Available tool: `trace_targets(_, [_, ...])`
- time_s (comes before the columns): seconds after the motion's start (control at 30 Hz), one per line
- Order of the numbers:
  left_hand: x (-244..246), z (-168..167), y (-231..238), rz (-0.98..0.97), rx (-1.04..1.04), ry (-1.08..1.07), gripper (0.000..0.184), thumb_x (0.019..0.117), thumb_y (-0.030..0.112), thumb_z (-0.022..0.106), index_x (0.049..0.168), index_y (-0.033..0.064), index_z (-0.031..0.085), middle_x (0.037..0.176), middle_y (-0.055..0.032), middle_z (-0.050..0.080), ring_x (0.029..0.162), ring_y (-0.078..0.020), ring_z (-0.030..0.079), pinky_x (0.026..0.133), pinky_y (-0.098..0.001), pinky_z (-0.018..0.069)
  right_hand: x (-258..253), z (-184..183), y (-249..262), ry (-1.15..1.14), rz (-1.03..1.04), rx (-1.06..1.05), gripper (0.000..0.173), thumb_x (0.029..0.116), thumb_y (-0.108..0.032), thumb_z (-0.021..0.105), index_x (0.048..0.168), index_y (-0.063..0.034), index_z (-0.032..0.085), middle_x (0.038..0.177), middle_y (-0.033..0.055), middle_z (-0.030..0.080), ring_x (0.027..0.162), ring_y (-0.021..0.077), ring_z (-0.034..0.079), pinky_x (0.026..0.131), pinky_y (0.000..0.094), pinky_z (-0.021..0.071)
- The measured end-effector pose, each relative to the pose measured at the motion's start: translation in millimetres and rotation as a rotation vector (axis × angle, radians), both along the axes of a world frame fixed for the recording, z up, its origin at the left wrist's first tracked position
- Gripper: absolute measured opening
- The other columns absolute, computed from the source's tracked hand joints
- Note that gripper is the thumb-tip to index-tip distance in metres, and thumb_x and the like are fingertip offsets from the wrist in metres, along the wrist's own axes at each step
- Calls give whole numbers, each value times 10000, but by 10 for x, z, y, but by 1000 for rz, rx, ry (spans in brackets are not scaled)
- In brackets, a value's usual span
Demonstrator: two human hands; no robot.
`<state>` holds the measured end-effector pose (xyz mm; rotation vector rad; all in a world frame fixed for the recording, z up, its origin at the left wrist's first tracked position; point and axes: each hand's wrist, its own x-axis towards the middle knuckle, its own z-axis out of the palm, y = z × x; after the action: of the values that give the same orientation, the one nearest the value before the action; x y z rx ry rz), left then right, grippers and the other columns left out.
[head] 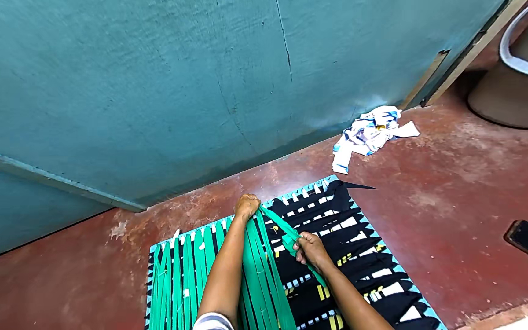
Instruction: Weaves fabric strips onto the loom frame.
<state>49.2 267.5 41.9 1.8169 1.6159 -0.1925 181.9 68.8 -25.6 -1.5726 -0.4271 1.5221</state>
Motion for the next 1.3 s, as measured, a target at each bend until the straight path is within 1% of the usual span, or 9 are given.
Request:
trace_targets(0.2, [-90,3,87,-16,-93,-166,173,1012,92,577,1077,-34,677,1065,-173,648,970,-231,596,897,-435,472,8,5,-18,10,-6,18,232,1089,-50,419,899,8,540,610,59,619,423,98,545,443,229,477])
trace_targets(0.33, [-250,-45,-145,-21,243,-152,214,1003,152,587,1114,13,707,1104,-184,693,1109,-336,631,992,-583,433,5,6,-11,9,-6,0,221,1086,-51,432,902,5,541,597,58,616,416,98,541,435,227,468])
trace_targets(0.4, [-300,-80,-346,3,423,-170,237,1002,149,578,1131,11,721,1128,-193,700,1141,-371,621,1009,-591,410,8,-1,-8,7,-4,3,221,1085,-50,432,900,5,541,598,59,617,416,98,542,437,227,471])
trace_targets(0.53, [-333,-291,-606,-78,771,-287,166,932,104,644,994,37,782,1014,-152,744,1030,-378,663,906,-579,446,3,-12,-12,-2,-2,4,224,1085,-55,434,898,5,540,609,59,623,415,96,540,434,226,469])
trace_targets(0.6, [-311,-350,-629,-142,851,-292,138,903,124,683,949,64,799,1045,-151,745,1039,-391,663,889,-589,452,3,-12,-14,-15,5,5,220,1087,-58,428,911,6,543,623,58,627,420,94,540,440,228,472])
trace_targets(0.73, [-246,-327,-655,-263,709,-154,197,930,189,672,1056,112,803,1197,-181,690,1140,-410,610,952,-601,417,-2,-8,-14,-18,12,7,215,1090,-64,422,929,13,542,648,64,632,433,98,542,451,233,476])
trace_targets(0.93, [-286,-465,-573,-302,907,-134,159,919,101,666,981,99,812,1102,-167,733,1053,-404,662,877,-590,457,10,-37,-39,11,4,42,215,1089,-61,424,919,3,539,630,55,630,430,91,547,446,223,473])
trace_targets(1.1, [-296,-483,-563,-259,825,-185,233,937,57,616,1067,102,803,1110,-160,740,1079,-401,660,897,-586,461,22,-37,-57,53,-20,68,216,1090,-52,412,922,6,535,632,56,632,428,93,553,442,221,479])
trace_targets(1.3, [-254,-242,-408,-81,502,-224,372,977,42,544,1327,52,667,1043,-169,737,1054,-376,659,983,-563,445,170,185,-75,558,-281,279,298,1098,-117,232,1019,-50,511,795,68,688,543,105,614,500,225,517])
